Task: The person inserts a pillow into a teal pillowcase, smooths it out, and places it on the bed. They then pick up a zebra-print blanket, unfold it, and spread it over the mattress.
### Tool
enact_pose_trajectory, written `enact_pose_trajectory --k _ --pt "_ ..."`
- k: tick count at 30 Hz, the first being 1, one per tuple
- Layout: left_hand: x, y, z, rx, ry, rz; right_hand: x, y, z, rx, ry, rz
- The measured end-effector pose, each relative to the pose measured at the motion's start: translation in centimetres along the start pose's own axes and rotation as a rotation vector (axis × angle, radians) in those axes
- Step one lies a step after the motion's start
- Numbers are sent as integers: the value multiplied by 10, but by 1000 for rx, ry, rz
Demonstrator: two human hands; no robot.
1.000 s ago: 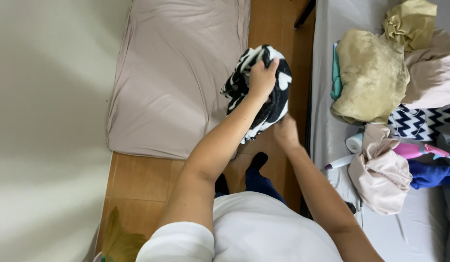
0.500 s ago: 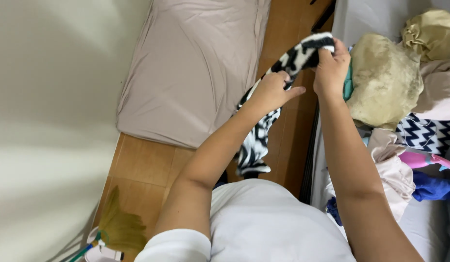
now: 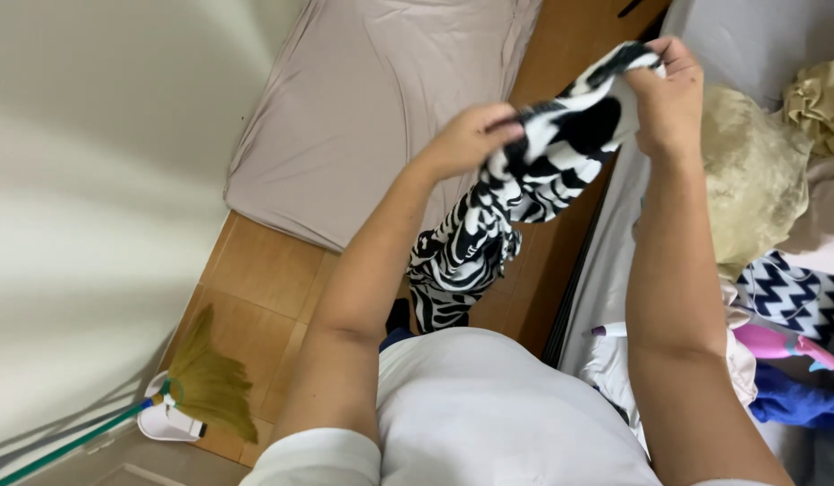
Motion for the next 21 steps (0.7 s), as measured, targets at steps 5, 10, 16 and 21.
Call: enact_pose_trajectory --k 5,10,16,21 --pt "37 75 2 249 -7 744 -22 -15 20 -287 -98 505" --pt "84 101 12 163 -190 847 49 -35 48 -563 -259 756" --pt "72 136 36 285 -272 989 228 8 81 -445 -376 807" --pt "-34 203 26 497 -93 742 220 16 30 -115 -176 487"
Point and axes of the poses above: each hand's wrist, its own z-axis away from the middle knuckle, its own y-axis out of the back of the hand, x = y × z, the point moved 4 cm from there along -z, towards the middle knuckle, and after that the axes turned 8 degrees about x, right-handed, at the moved point
